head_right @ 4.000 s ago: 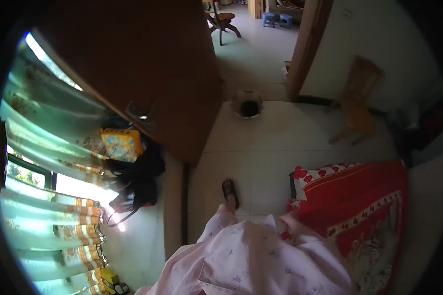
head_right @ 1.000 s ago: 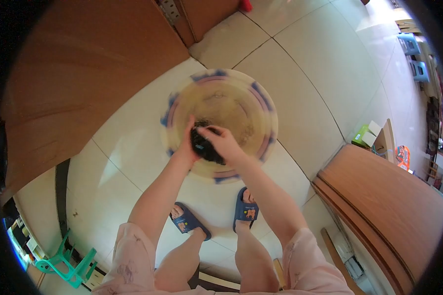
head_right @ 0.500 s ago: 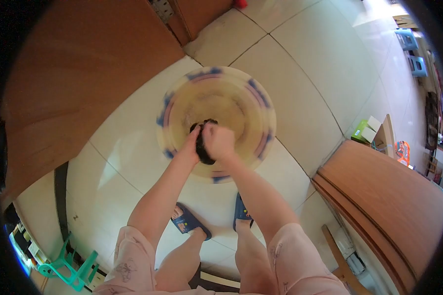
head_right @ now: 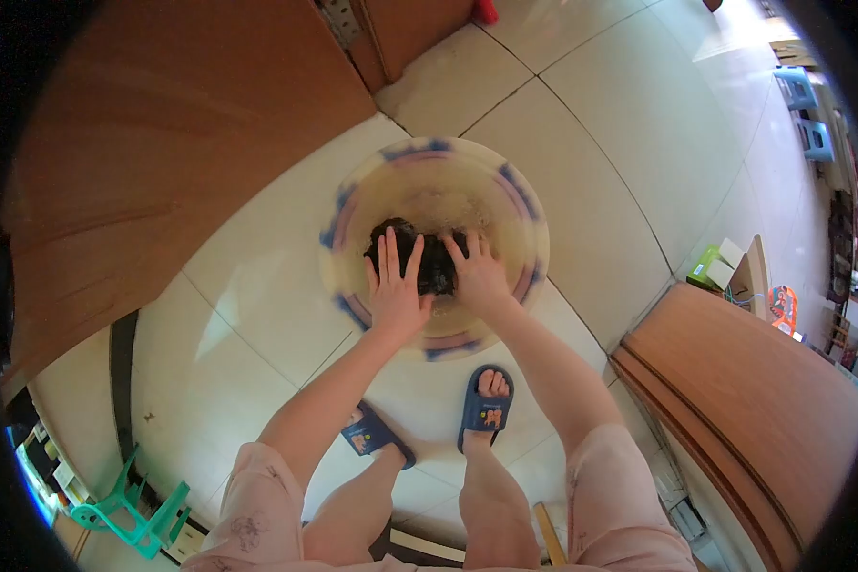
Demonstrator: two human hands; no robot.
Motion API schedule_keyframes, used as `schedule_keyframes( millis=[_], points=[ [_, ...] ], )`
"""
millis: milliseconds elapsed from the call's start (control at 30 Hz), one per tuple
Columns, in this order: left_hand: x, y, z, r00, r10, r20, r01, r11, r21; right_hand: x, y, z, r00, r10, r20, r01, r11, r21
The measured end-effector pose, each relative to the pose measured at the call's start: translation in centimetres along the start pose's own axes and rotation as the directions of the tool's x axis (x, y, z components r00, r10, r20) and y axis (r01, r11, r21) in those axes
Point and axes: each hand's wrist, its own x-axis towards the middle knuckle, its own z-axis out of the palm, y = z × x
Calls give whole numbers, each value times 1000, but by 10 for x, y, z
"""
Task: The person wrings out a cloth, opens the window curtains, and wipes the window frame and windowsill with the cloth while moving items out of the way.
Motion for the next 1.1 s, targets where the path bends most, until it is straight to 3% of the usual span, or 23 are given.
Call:
schedule_keyframes(
  millis=[33, 100, 133, 200, 233, 300, 333, 400, 467, 500, 533, 567, 600, 633, 667, 700, 733, 800, 867, 933, 967, 1067, 1100],
  points=[
    [8, -3, 6, 994, -48, 98, 43, 998, 55, 5, 3, 11, 1000, 2, 2, -2, 1000, -3],
    [19, -12, 17, 990, -39, 138, 18, 989, 146, 12, 5, 28, 964, -41, -263, 50, 998, 28],
    [23, -15, 21, 985, -33, 172, -9, 971, 238, 17, 9, 33, 966, -40, -257, 49, 998, 29],
    [25, -16, 16, 977, -52, 205, 7, 977, 214, 23, 7, 15, 977, 140, 163, -183, 940, 290],
    [26, -16, 10, 969, -70, 237, 29, 985, 172, 21, 7, 7, 977, 139, 160, -181, 940, 289],
    [23, -14, 2, 958, -85, 273, 51, 990, 129, 10, 6, -10, 986, 69, -155, 13, 881, 472],
    [18, -12, -4, 971, -59, 231, 51, 998, 41, 1, 4, -19, 986, 68, -152, 12, 881, 473],
    [9, -13, -9, 980, -35, 193, 45, 998, -50, -29, -15, -65, 998, -5, -63, 51, 644, 763],
    [2, -23, 2, 998, 3, -66, -35, 866, -499, -60, -27, -89, 989, -59, -132, 143, 533, 834],
    [8, -40, 36, 976, 13, -219, -136, 818, -558, -75, -34, -104, 985, -107, -132, 166, 443, 881],
    [11, -43, 36, 975, 16, -220, -139, 818, -558, -89, -40, -120, 978, -156, -138, 185, 347, 919],
    [11, -42, 27, 972, 8, -233, -171, 703, -690, -102, -46, -138, 990, -142, 15, 17, 219, 975],
    [6, -38, 18, 972, 3, -235, -183, 640, -747, -112, -45, -135, 990, -140, 16, 14, 216, 976],
    [1, -34, 9, 972, -1, -237, -193, 572, -797, -121, -41, -125, 992, -123, 29, -29, 0, 1000],
    [-10, -19, -19, 994, -101, -32, -12, 198, -980, -128, -36, -122, 993, -107, 42, -65, -217, 974],
    [-19, -4, -43, 974, -110, 197, 169, -219, -961, -134, -33, -130, 991, -89, 96, -118, -290, 950],
    [-24, 6, -59, 974, -107, 200, 174, -214, -961, -139, -30, -134, 992, -86, 95, -116, -296, 948],
    [-31, 26, -84, 925, -69, 374, 276, -555, -785, -146, -25, -134, 992, -19, 123, -117, -462, 879],
    [-37, 48, -107, 901, -130, 414, 266, -589, -763, -142, -26, -114, 995, -29, 99, -99, -525, 845],
    [-39, 57, -119, 872, -190, 451, 249, -621, -744, -132, -34, -107, 909, 191, 370, -85, -784, 615],
    [-40, 59, -124, 879, -171, 445, 244, -640, -729, -122, -35, -94, 908, 189, 373, -87, -787, 611],
    [-41, 65, -136, 875, -181, 450, 234, -654, -719, -93, -35, -82, 910, 92, 405, -101, -896, 432],
    [-41, 67, -139, 862, -213, 460, 225, -652, -724, -91, -35, -92, 930, -91, 356, -198, -940, 277]
  ],
)
